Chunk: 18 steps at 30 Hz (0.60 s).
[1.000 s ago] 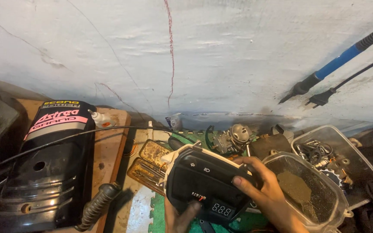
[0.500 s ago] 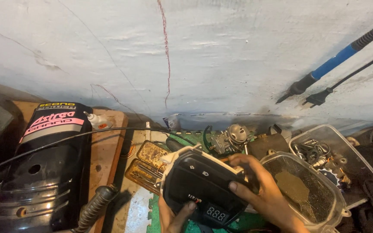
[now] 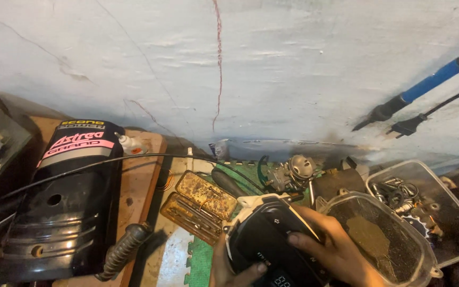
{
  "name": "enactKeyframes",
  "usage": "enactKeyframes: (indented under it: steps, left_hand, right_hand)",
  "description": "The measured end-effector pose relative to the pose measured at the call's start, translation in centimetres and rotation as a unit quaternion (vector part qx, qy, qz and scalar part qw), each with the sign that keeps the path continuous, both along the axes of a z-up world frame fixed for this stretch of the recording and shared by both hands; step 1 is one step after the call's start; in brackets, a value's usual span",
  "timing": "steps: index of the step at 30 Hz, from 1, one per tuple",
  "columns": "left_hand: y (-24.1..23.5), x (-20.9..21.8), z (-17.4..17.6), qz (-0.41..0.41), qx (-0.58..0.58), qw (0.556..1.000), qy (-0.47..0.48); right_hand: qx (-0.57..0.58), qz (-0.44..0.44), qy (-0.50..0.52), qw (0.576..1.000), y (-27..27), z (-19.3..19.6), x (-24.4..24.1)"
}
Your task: The person assembles a motorcycle instrument cluster at a workbench. They align the black gauge face onto the housing, drive its screws with a screwdriver, then fit and press the clear plastic lens cover over the assembly and reposition it on the bench.
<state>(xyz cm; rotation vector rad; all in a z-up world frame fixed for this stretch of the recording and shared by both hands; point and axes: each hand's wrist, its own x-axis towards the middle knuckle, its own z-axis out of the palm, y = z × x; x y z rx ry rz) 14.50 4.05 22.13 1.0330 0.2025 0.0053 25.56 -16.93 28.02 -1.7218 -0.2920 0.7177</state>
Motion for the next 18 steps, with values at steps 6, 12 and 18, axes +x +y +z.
enactKeyframes:
  steps: [6, 12, 18]
  left_hand:
    - [-0.1, 0.7, -1.9, -0.023, 0.017, 1.0, 0.009]
    - [1.1, 2.0, -0.8, 0.037, -0.006, 0.998, 0.053]
    - [4.3, 3.0, 2.9, -0.075, 0.06, 0.994, -0.059]
  right_hand:
    - [0.06, -0.029, -0.02, 0.998, -1.3, 0.1, -0.4]
    - [0.041, -0.125, 0.06, 0.99, -2.0, -0.6, 0.2]
    - [0.022, -0.005, 0.027, 0.999, -2.0, 1.5, 0.8]
